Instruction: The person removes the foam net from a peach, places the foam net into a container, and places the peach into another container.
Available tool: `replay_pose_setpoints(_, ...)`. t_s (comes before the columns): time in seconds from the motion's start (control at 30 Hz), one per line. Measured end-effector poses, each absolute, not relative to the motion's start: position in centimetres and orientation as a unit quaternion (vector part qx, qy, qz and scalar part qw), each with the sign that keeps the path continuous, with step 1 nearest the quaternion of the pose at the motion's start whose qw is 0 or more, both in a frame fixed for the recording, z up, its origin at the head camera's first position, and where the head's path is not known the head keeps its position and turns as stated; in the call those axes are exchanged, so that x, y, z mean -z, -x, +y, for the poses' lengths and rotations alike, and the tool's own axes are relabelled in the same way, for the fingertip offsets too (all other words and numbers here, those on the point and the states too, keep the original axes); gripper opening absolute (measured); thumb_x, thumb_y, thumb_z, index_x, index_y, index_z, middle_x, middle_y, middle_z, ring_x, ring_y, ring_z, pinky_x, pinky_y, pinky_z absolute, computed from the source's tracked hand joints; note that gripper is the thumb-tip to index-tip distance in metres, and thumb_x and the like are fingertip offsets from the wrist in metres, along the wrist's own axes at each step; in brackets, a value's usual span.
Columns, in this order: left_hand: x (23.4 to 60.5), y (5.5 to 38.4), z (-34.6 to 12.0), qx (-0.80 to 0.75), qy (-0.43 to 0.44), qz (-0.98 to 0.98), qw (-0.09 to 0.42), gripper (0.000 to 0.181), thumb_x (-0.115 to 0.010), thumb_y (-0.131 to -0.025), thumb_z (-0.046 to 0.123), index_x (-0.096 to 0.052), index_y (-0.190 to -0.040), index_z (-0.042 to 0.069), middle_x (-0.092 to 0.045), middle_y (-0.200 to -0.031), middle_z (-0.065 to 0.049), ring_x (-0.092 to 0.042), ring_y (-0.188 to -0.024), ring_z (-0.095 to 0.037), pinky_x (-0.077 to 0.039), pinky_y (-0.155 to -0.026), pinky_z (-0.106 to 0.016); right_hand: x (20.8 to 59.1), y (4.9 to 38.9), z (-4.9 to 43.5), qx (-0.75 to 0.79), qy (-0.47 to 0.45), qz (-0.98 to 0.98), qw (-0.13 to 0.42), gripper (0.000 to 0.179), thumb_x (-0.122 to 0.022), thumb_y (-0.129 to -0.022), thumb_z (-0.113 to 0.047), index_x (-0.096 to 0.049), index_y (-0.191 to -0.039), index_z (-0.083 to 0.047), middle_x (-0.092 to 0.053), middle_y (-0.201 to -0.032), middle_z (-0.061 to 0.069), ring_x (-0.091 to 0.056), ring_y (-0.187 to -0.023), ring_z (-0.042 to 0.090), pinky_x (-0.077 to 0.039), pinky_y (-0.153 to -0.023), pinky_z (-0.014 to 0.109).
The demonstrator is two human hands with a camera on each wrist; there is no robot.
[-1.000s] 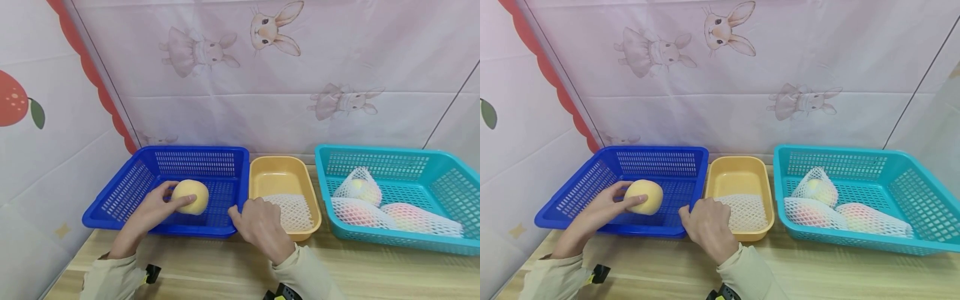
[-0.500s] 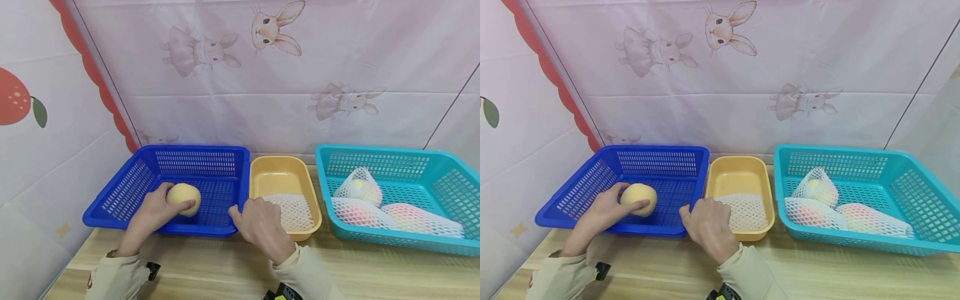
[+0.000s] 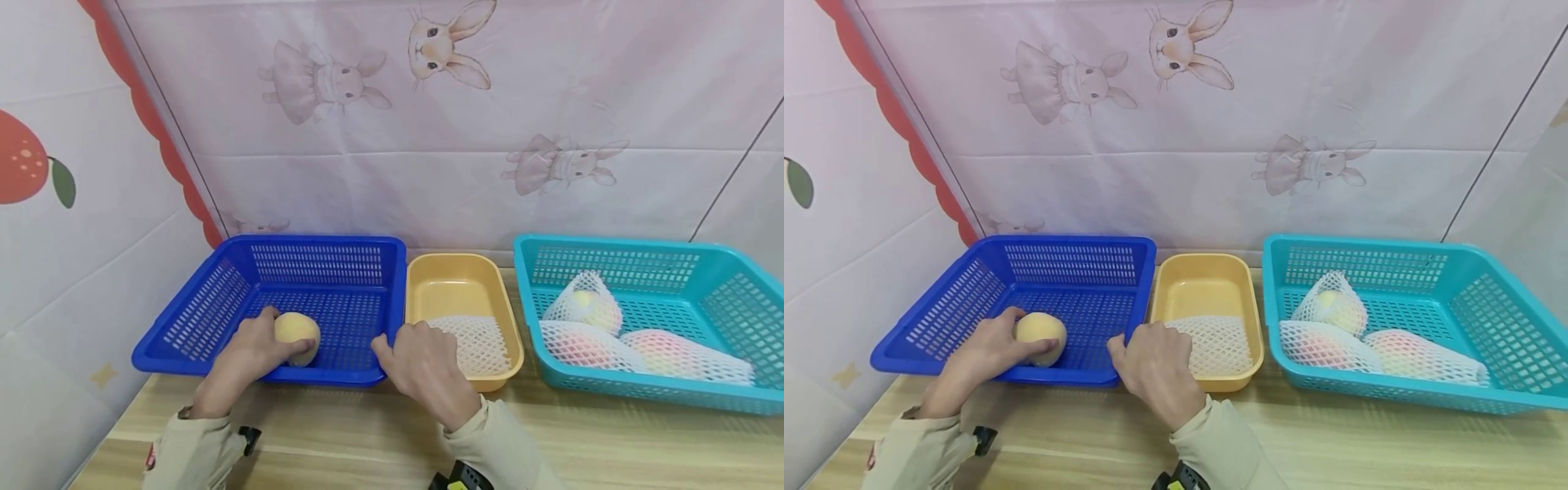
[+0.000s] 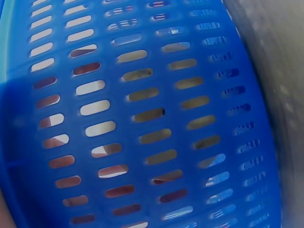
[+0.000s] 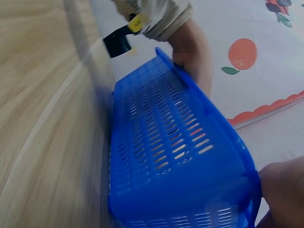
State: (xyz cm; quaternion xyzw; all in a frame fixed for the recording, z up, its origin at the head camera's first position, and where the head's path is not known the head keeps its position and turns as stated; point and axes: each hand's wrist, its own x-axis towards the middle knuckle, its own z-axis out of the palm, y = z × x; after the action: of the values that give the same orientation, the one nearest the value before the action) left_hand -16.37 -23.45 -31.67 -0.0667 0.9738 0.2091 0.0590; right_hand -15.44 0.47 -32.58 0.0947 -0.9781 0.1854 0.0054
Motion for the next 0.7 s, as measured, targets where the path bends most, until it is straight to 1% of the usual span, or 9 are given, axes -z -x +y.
replay_pose_setpoints(0.13, 31.74, 16.44, -23.51, -0.208, 0.068, 0.974, 0.066, 0.088, -0.072, -0.081, 0.052, -0.037, -0.131, -0.012, -0.058, -0.105, -0.029, -0.060, -0.083, -0.033, -0.053, -0.065, -0.044, 32.53, 15.46, 0.47, -0.182, -0.094, -0.979, 0.004, 0.054, -0.039, -0.094, -0.045, -0.045, -0.050, -0.015, -0.044, -0.052, 0.002, -0.047, -0.046, 0.019, -0.036, -0.043, 0.033)
replay_pose_setpoints(0.17, 31.76, 16.45, -23.55, -0.208, 0.067, 0.974, 0.064, 0.088, -0.071, -0.081, 0.051, -0.037, -0.131, -0.012, -0.058, -0.105, -0.030, -0.060, -0.083, -0.033, -0.053, -0.065, -0.044, 32.53, 15.45, 0.47, -0.182, -0.094, -0.979, 0.004, 0.054, -0.039, -0.094, -0.045, -0.045, -0.050, -0.015, -0.044, -0.052, 0.002, -0.047, -0.046, 0.020, -0.036, -0.043, 0.033)
replay_pose_setpoints(0.27, 31.74, 16.41, -23.58, -0.213, 0.065, 0.973, 0.060, 0.084, -0.069, -0.084, 0.049, -0.036, -0.133, -0.012, -0.059, -0.100, -0.025, -0.058, -0.080, -0.030, -0.051, -0.063, -0.040, 32.52, 15.47, 0.46, -0.183, -0.094, -0.979, 0.006, 0.054, -0.039, -0.094, -0.045, -0.045, -0.050, -0.015, -0.046, -0.053, 0.003, -0.047, -0.046, 0.020, -0.036, -0.043, 0.033)
replay_pose_setpoints(0.33, 31.71, 16.38, -23.56, -0.216, 0.057, 0.973, 0.049, 0.083, -0.067, -0.086, 0.047, -0.036, -0.134, -0.012, -0.059, -0.103, -0.027, -0.057, -0.082, -0.031, -0.052, -0.065, -0.042, 32.53, 15.49, 0.46, -0.183, -0.094, -0.979, 0.008, 0.054, -0.038, -0.094, -0.046, -0.046, -0.050, -0.015, -0.047, -0.053, 0.003, -0.047, -0.047, 0.020, -0.036, -0.043, 0.034)
replay_pose_setpoints(0.43, 31.74, 16.25, -23.43, -0.219, 0.049, 0.974, 0.031, 0.079, -0.064, -0.089, 0.045, -0.036, -0.135, -0.012, -0.055, -0.116, -0.032, -0.058, -0.095, -0.038, -0.052, -0.077, -0.049, 32.55, 15.54, 0.48, -0.182, -0.092, -0.979, 0.008, 0.054, -0.038, -0.094, -0.046, -0.046, -0.050, -0.015, -0.048, -0.055, 0.004, -0.048, -0.048, 0.020, -0.036, -0.043, 0.034)
replay_pose_setpoints(0.5, 31.79, 16.19, -23.40, -0.219, 0.041, 0.975, 0.016, 0.077, -0.062, -0.091, 0.046, -0.037, -0.135, -0.013, -0.049, -0.127, -0.036, -0.054, -0.107, -0.044, -0.048, -0.086, -0.056, 32.55, 15.54, 0.48, -0.183, -0.092, -0.979, 0.006, 0.054, -0.038, -0.094, -0.046, -0.046, -0.050, -0.015, -0.048, -0.054, 0.004, -0.048, -0.048, 0.020, -0.036, -0.043, 0.034)
replay_pose_setpoints(0.53, 31.82, 16.16, -23.38, -0.219, 0.037, 0.975, 0.009, 0.076, -0.061, -0.092, 0.045, -0.037, -0.135, -0.013, -0.046, -0.130, -0.037, -0.052, -0.112, -0.047, -0.046, -0.089, -0.058, 32.56, 15.56, 0.48, -0.184, -0.092, -0.979, 0.005, 0.054, -0.038, -0.094, -0.046, -0.046, -0.050, -0.015, -0.048, -0.054, 0.004, -0.048, -0.048, 0.020, -0.036, -0.043, 0.034)
replay_pose_setpoints(0.57, 31.84, 16.13, -23.35, -0.218, 0.036, 0.975, 0.004, 0.075, -0.059, -0.093, 0.045, -0.037, -0.135, -0.013, -0.046, -0.131, -0.036, -0.050, -0.115, -0.048, -0.045, -0.091, -0.058, 32.54, 15.55, 0.48, -0.185, -0.092, -0.978, 0.004, 0.054, -0.038, -0.094, -0.046, -0.046, -0.050, -0.015, -0.047, -0.054, 0.003, -0.048, -0.047, 0.020, -0.036, -0.043, 0.034)
replay_pose_setpoints(0.7, 31.84, 16.13, -23.28, -0.223, 0.028, 0.974, -0.009, 0.073, -0.058, -0.094, 0.043, -0.038, -0.135, -0.013, -0.046, -0.131, -0.036, -0.049, -0.117, -0.048, -0.044, -0.092, -0.059, 32.49, 15.60, 0.51, -0.185, -0.091, -0.979, 0.003, 0.055, -0.038, -0.094, -0.046, -0.047, -0.050, -0.015, -0.047, -0.054, 0.003, -0.048, -0.047, 0.020, -0.037, -0.043, 0.034)
